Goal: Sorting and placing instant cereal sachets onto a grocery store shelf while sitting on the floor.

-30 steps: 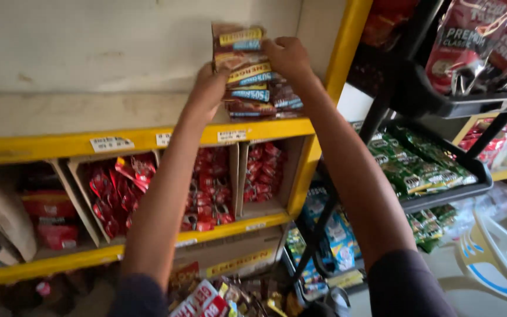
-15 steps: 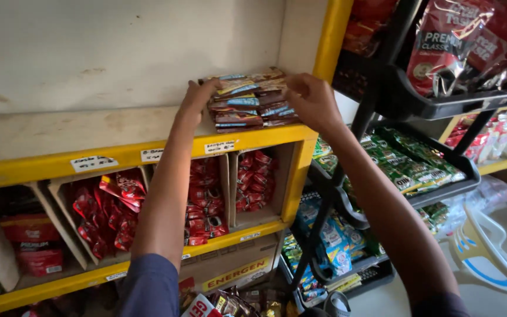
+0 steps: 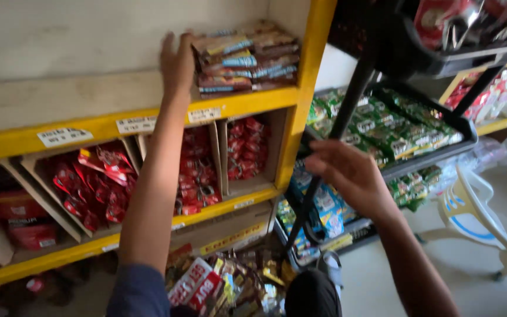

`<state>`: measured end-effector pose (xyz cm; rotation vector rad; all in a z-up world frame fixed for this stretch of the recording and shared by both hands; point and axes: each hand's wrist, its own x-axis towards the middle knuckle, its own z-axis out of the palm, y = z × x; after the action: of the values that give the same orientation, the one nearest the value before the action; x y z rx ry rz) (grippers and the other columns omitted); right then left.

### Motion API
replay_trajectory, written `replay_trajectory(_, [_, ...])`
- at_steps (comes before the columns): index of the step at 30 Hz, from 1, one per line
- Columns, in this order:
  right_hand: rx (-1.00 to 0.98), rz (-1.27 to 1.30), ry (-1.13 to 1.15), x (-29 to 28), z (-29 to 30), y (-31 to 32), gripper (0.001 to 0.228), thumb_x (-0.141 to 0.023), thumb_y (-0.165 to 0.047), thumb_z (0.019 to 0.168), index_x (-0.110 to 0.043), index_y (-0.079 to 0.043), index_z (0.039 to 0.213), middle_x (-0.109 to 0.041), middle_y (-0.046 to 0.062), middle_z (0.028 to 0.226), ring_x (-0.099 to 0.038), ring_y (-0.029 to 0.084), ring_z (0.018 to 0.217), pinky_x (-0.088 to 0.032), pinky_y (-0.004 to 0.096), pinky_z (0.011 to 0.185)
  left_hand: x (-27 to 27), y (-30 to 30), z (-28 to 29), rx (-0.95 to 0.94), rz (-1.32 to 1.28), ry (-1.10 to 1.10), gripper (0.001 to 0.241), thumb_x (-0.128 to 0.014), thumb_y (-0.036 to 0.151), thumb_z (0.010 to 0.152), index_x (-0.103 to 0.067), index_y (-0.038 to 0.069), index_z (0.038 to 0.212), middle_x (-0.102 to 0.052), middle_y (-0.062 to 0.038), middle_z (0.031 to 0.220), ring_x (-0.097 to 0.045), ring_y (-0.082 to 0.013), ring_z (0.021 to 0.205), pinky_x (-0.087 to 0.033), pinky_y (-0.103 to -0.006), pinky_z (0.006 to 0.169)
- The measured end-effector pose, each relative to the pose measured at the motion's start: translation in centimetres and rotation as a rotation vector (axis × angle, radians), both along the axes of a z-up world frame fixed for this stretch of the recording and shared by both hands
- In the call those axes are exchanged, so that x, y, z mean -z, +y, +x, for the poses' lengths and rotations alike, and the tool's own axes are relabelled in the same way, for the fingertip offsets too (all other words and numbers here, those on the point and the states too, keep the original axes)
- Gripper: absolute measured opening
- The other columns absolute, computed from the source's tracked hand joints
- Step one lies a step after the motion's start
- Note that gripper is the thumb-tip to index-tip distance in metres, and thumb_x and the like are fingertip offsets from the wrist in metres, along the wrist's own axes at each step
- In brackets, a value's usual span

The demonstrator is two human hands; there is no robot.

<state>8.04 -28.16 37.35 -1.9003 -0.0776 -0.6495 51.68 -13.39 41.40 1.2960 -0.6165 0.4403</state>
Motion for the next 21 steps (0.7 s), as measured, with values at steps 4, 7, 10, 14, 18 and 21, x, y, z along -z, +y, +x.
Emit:
replay_trajectory(4, [-0.007, 0.135, 0.099, 9.5, -3.0, -1.9, 0.042, -0.067, -0.010, 0.095, -0.061, 0.000, 0.134, -0.076, 0.008, 0.106, -0.072, 0.014, 0.103, -0.058, 0.031, 0.091, 5.1, 6.6, -15.1, -0.084, -0.137, -0.482, 0.046, -0.063, 0.021, 0.117, -0.045, 0.000, 0.154, -0.048, -0.020, 0.157, -0.048, -0.0270, 0.148, -0.047, -0.0419, 0.124])
replay_trajectory(7, [-0.041, 0.223, 0.153, 15.3, -3.8, -2.8, 0.039, -0.067, -0.011, 0.098, -0.062, 0.005, 0.134, -0.075, 0.011, 0.103, -0.071, 0.016, 0.100, -0.057, 0.033, 0.091, 12.5, 9.7, -23.9, 0.135, -0.129, -0.257, 0.028, -0.062, 0.014, 0.111, -0.052, 0.004, 0.136, -0.063, -0.010, 0.130, -0.064, -0.0143, 0.109, -0.054, -0.0266, 0.090])
replay_trajectory(10, [-0.052, 0.362, 0.071, 21.9, -3.8, -4.7, 0.043, -0.065, -0.025, 0.101, -0.063, 0.006, 0.130, -0.074, 0.011, 0.102, -0.072, 0.020, 0.097, -0.058, 0.037, 0.091, 17.8, 11.8, -29.6, 0.157, 0.155, -0.136, 0.018, -0.066, 0.015, 0.105, -0.063, 0.002, 0.117, -0.066, -0.010, 0.121, -0.066, -0.0152, 0.111, -0.059, -0.0274, 0.095])
replay_trajectory(14, [-0.047, 0.497, 0.124, 25.1, -3.4, -6.0, 0.047, -0.072, -0.035, 0.103, -0.066, 0.010, 0.115, -0.071, 0.013, 0.104, -0.068, 0.023, 0.097, -0.055, 0.037, 0.087, 32.5, 13.2, -27.4, 0.307, 0.452, -0.076, 0.013, -0.070, 0.012, 0.102, -0.069, 0.000, 0.109, -0.069, -0.012, 0.122, -0.066, -0.0208, 0.119, -0.053, -0.0318, 0.100])
replay_trajectory(18, [-0.132, 0.499, 0.121, 26.0, -2.4, -6.2, 0.052, -0.074, -0.042, 0.101, -0.066, 0.006, 0.121, -0.070, 0.013, 0.104, -0.069, 0.022, 0.095, -0.057, 0.037, 0.087, 41.8, 13.7, -28.5, 0.216, 0.454, 0.106, 0.018, -0.075, 0.015, 0.101, -0.069, -0.002, 0.104, -0.072, -0.012, 0.112, -0.068, -0.0204, 0.101, -0.054, -0.0314, 0.087])
replay_trajectory(21, [-0.154, 0.501, 0.231, 28.0, -1.3, -7.1, 0.036, -0.068, -0.030, 0.109, -0.067, 0.003, 0.123, -0.074, 0.014, 0.110, -0.073, 0.022, 0.096, -0.059, 0.035, 0.085, 45.1, 13.6, -29.1, 0.202, 0.484, 0.201, 0.026, -0.079, 0.021, 0.103, -0.070, -0.003, 0.098, -0.075, -0.012, 0.105, -0.069, -0.0177, 0.090, -0.055, -0.0294, 0.077])
